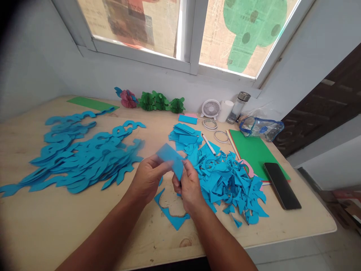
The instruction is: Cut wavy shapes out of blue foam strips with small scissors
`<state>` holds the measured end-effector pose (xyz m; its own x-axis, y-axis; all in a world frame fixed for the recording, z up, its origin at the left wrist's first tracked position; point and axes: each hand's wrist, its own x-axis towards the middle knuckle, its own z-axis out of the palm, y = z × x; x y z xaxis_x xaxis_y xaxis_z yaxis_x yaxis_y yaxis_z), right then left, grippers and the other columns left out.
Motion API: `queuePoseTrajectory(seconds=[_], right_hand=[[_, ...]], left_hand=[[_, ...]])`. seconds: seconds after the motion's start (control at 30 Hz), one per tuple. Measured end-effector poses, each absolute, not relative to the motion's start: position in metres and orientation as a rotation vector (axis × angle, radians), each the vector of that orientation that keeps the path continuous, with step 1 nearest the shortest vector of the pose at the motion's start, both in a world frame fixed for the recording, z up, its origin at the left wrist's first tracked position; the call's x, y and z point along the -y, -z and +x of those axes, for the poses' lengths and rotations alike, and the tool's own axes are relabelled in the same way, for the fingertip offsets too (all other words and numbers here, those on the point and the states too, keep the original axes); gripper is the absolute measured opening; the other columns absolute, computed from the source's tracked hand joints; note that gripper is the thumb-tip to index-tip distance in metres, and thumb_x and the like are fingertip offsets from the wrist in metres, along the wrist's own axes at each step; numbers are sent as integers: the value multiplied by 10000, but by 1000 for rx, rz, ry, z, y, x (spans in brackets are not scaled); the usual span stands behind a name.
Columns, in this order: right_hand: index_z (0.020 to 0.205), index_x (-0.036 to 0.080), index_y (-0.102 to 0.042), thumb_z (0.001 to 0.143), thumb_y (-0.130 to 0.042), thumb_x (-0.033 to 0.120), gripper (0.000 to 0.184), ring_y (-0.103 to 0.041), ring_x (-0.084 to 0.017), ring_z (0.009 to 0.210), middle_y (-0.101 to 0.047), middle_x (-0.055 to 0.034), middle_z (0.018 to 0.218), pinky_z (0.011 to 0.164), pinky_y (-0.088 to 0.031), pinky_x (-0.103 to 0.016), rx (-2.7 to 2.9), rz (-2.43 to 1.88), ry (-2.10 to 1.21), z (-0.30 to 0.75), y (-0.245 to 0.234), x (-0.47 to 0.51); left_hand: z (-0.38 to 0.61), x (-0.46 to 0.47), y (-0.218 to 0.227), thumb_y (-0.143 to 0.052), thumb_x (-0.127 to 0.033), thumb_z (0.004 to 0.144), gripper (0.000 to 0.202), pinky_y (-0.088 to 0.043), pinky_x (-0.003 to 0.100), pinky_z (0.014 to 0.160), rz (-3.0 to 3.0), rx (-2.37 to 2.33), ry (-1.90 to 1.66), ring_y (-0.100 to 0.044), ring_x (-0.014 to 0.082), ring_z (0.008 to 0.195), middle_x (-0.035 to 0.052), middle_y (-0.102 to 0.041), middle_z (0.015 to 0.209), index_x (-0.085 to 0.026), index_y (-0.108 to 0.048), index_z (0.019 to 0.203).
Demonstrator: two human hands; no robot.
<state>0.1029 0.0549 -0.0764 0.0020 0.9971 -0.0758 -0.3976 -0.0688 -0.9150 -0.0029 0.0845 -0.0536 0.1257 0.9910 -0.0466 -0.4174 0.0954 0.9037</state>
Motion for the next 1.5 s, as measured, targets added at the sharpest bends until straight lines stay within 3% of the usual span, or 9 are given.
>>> queuePoseTrajectory(seconds=[0.97, 1.5], right_hand=[[846, 221, -488, 839, -544, 522, 306, -205, -64, 375, -371, 104, 454, 352, -160, -178, 872, -982, -1402, 103, 75, -54], [803, 216, -491, 825, -552, 492, 283, -204, -63, 360, -358, 107, 435, 346, -166, -176, 868, -1033, -1371, 101, 72, -55]], left_hand=[[-2, -84, 53, -691, -187, 640, 66, -461, 323, 743, 890, -817, -1255, -599, 178, 699, 23, -684, 695, -165, -641, 677], [-2, -85, 52, -725, -250, 620, 145, -483, 352, 759, 863, -820, -1227, -618, 204, 723, 53, -696, 730, -154, -661, 707]])
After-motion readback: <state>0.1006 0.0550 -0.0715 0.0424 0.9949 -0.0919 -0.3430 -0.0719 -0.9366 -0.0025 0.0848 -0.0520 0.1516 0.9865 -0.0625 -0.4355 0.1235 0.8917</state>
